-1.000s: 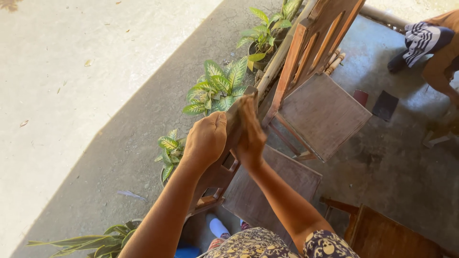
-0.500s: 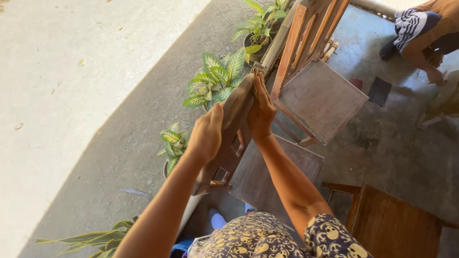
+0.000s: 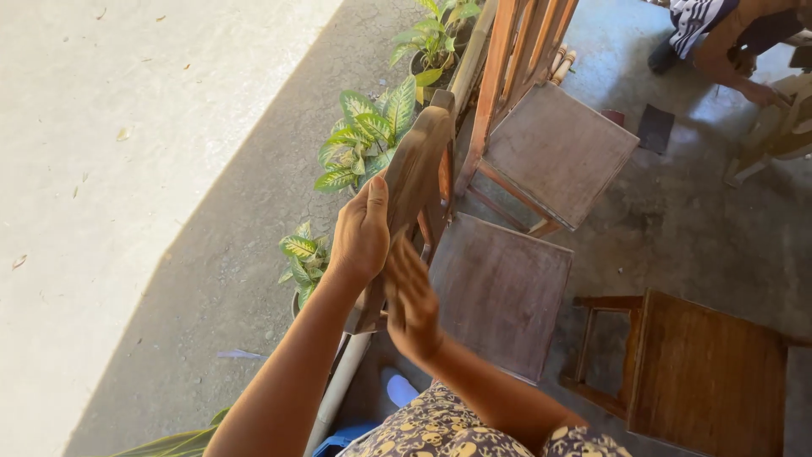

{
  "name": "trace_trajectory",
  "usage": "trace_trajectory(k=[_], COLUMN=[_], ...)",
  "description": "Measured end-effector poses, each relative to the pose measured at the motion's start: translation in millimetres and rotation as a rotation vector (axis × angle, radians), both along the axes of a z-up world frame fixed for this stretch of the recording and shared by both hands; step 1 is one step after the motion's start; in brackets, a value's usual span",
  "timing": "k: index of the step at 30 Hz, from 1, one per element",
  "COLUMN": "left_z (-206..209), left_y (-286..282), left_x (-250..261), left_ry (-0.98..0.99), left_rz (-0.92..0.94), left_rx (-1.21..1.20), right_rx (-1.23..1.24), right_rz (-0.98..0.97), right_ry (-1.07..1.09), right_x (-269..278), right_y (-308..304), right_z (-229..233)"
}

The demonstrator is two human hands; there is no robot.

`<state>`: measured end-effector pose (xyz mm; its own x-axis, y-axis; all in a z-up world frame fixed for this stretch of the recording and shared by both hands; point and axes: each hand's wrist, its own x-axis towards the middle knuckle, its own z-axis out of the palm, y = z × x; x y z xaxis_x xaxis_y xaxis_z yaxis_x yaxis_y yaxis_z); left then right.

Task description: Sanding a wooden chair using sandpaper to smooth the surface.

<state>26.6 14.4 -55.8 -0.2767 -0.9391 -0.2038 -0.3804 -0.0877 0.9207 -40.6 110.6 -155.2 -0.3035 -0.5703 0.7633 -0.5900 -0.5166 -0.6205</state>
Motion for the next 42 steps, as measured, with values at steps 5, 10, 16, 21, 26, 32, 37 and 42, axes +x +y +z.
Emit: trace_trajectory(k=[5,10,16,21,26,32,37,42], left_z=[19.7,15.1,12.2,6.2,12.0,9.9,15.4,16.2], left_y=[3.2,8.1,1.5,6.5,4.6,5.7,7.4,4.2], left_x=[5.2,7.9,4.5,8.2,7.6,10.3,6.4,6.7], left_ry=[-0.006,-0.030,-0.058,-0.067,-0.064,-0.073,-0.068,-0.066], left_rz=[-0.090,-0.087,-0.060,-0.055,-0.055,-0.045,-0.039,-0.055], left_rx=[-0.044,-0.068,-0.104,-0.129,-0.150,-0.136,-0.145,-0.122], right_rx=[0.259,0.148,0.178,0.138,0.360,0.215,0.354,0.341], right_rz=[0.623,-0.590,0.117,-0.025,-0.053,0.089,0.078,0.169], right_ry=[-0.760,0.534,-0.378,-0.141,-0.207,-0.196,-0.326,-0.252], right_x=[3.4,-70.0,40.8,-25.6,7.5,-26.8,-38.7,-21.7], right_y=[-19.3,-125.8,12.2,-88.3,-51.9,-91.0,-97.7,-75.2], right_z=[20.0,-28.0,-17.0,-19.1,-13.6,-5.8,-60.6,-70.3])
